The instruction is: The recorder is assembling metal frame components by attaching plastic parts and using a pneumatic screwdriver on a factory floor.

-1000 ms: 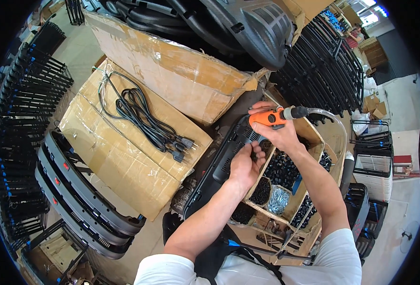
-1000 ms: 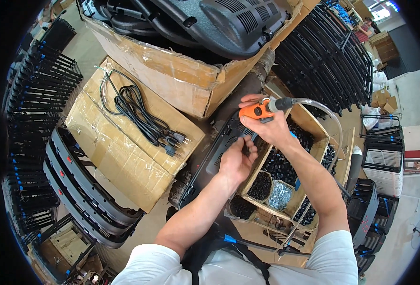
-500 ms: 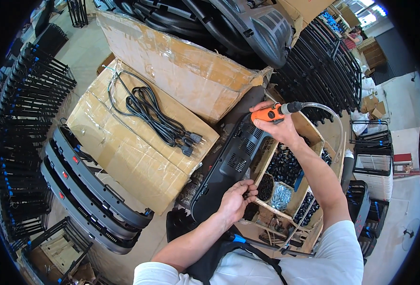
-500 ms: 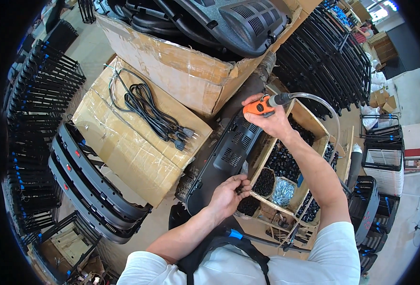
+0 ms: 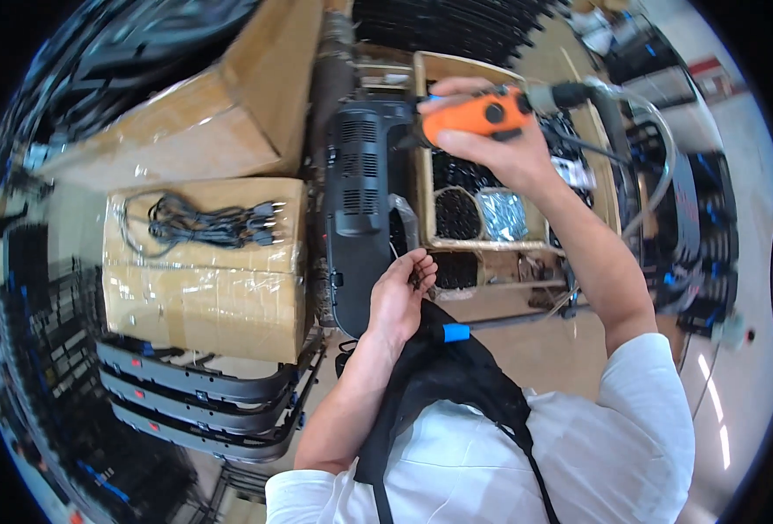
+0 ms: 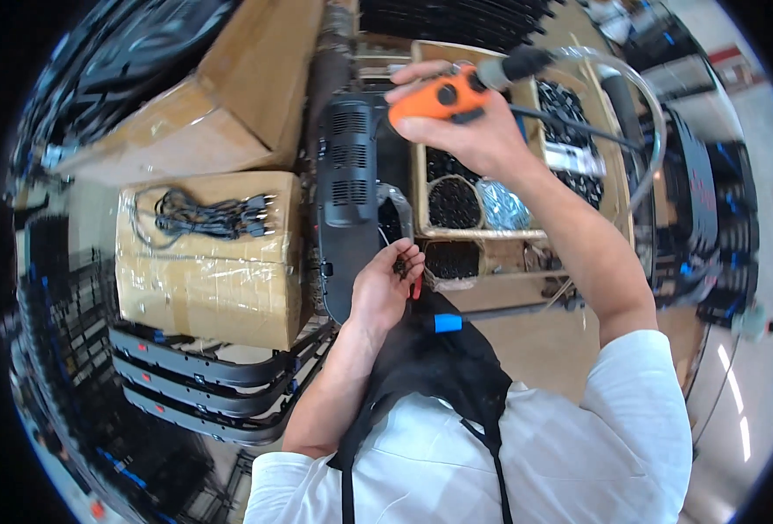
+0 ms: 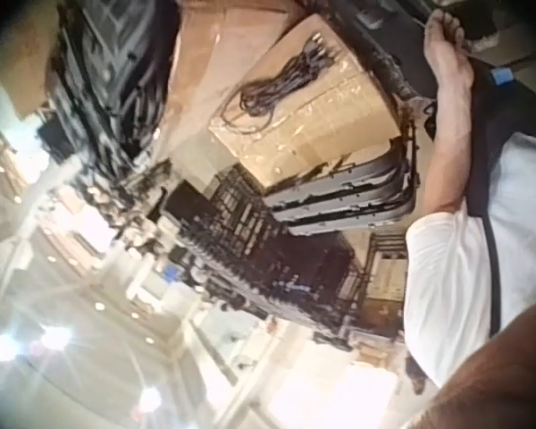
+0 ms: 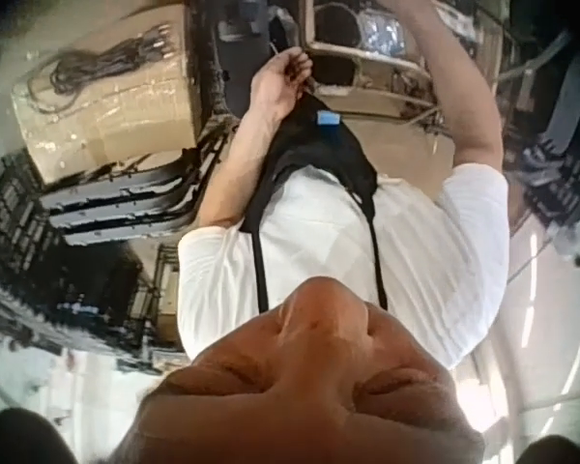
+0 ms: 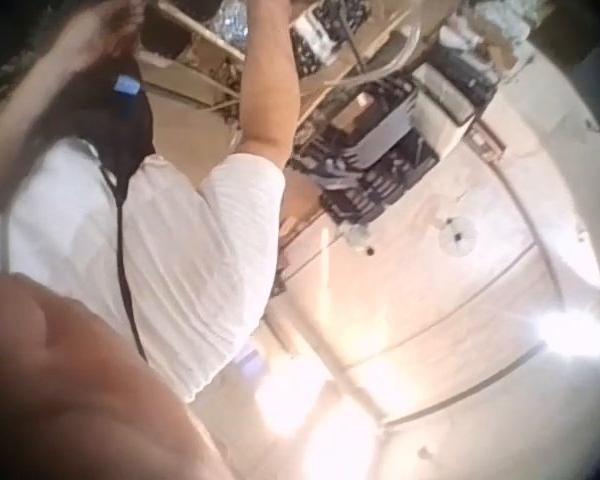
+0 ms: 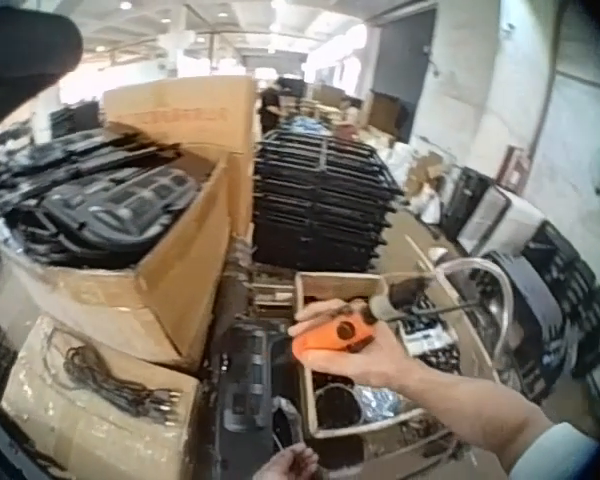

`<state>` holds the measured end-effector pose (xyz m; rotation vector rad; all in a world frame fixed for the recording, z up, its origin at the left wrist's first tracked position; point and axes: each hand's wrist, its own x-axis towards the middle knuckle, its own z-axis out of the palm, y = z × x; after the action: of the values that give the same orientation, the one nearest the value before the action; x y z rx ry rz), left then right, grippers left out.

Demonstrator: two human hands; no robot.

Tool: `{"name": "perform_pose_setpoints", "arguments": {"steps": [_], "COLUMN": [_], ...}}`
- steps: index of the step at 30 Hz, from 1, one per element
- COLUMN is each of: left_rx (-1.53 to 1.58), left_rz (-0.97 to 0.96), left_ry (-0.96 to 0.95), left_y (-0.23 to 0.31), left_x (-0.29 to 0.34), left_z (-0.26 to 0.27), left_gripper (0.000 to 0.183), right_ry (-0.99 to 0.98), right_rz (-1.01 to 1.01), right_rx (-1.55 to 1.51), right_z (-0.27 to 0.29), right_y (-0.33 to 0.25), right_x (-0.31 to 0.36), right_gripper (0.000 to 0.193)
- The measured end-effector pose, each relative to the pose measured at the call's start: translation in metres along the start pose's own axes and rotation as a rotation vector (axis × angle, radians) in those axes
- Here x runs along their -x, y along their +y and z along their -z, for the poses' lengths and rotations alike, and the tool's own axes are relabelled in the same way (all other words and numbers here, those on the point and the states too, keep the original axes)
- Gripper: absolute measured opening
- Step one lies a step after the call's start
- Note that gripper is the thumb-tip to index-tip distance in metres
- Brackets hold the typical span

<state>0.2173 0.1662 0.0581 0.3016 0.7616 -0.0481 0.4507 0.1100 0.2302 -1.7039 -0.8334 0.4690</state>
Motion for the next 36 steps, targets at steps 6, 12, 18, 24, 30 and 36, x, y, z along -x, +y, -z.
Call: {"name": "perform_pose_setpoints", "arguments": {"steps": [6,12,18,24,30,36], "left_rx": [-0.406,-1.318,-2.282,-2.429,-2.432,-2.324], "left_rz": [0.199,-0.014,0.012,-0.054,0.016,-0.085], "left_ry": [-0.029,-0.163,-0.493,-0.283,-0.054,0.060], "left_y": [-0.062,-0.099,-0.113,-0.130,-0.139,-0.134], "left_x": [-0.054,-0.086,0.013,0.016,0.013,0.026], "left_z": [-0.020,-0.011,-0.045,-0.052,-0.055,-0.056], "left_gripper": [0.028,0.051,0.072,0.076,0.071,0.062], "right_ry": [0.450,0.862,1.292,1.417,1.154,-0.549], "right_rz": [-0.178,-0.184,-0.433,-0.719,-0.859,-1.044], "right_rx": [0.031,-0.069,-0.466,-0.975,-1.302,-0.524], "right_z": [0.079,0.088,0.061,0.035,0.009,0.090], "right_y": [-0.044,-0.064,0.070,0.341,0.382,0.179], "right_x": [0.219,0.430,0.535,0.504,0.418,0.405], "right_gripper": [0.058,0.061,0.057,0.038,0.046,0.027]}}
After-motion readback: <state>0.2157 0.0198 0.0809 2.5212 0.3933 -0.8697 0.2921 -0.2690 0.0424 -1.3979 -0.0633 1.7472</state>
